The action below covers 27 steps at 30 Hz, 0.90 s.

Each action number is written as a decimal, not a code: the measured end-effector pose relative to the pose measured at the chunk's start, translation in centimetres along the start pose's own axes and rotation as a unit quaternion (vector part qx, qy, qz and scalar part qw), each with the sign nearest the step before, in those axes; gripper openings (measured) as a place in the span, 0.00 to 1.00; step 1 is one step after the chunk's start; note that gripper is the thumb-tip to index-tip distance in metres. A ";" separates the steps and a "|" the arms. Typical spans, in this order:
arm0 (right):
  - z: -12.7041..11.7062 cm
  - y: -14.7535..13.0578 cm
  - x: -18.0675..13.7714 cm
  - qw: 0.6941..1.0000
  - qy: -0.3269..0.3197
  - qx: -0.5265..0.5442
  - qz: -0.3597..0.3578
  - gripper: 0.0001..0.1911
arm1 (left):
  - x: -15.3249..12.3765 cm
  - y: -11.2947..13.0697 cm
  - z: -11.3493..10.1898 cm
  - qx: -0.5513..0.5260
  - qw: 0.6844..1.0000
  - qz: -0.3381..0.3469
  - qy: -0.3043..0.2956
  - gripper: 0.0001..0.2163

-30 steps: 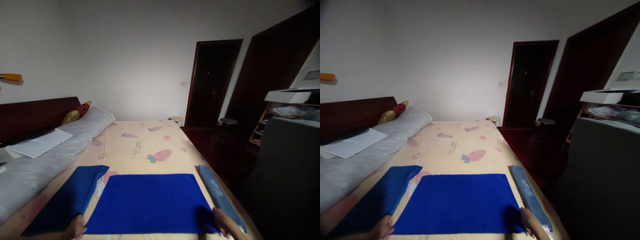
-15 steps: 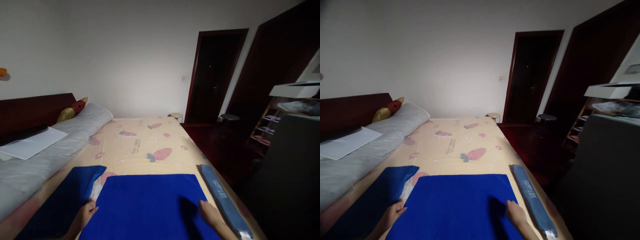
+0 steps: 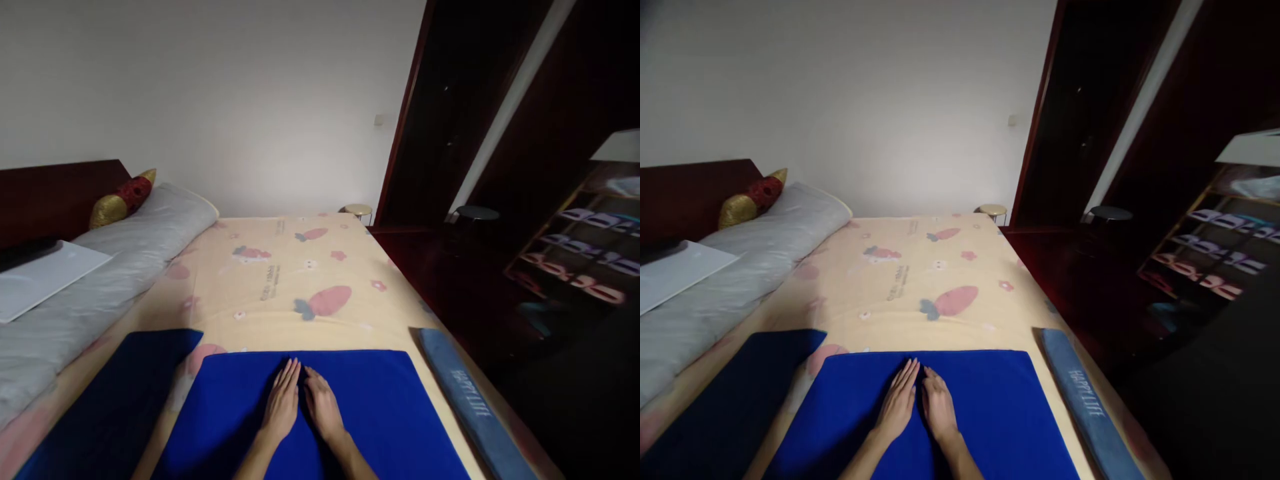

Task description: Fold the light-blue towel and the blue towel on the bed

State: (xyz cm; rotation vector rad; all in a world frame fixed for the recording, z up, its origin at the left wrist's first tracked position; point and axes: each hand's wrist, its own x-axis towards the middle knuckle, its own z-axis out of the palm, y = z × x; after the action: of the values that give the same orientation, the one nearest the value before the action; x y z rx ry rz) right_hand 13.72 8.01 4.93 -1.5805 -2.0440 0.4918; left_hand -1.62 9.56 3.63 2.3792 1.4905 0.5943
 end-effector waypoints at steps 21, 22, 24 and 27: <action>-8.9 21.4 -4.6 0.930 0.116 -0.298 0.178 0.43 | -3.8 -17.2 -8.1 0.299 0.898 -0.321 0.006 0.27; -8.7 20.8 -4.3 0.928 0.132 -0.296 0.184 0.44 | -3.5 -16.4 -8.1 0.300 0.898 -0.321 0.017 0.27; -7.6 18.7 -3.7 0.923 0.169 -0.284 0.195 0.45 | -2.8 -13.9 -7.4 0.303 0.904 -0.296 0.051 0.25; -4.0 13.2 -3.1 0.945 0.155 -0.241 0.159 0.41 | -2.1 -8.1 -4.5 0.273 0.937 -0.210 0.050 0.25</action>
State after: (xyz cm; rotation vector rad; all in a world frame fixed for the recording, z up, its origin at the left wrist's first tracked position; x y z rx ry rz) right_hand 27.04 8.35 0.17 -2.1346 -1.7513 -0.1692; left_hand -10.93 11.26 3.62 2.2802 2.3779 0.2126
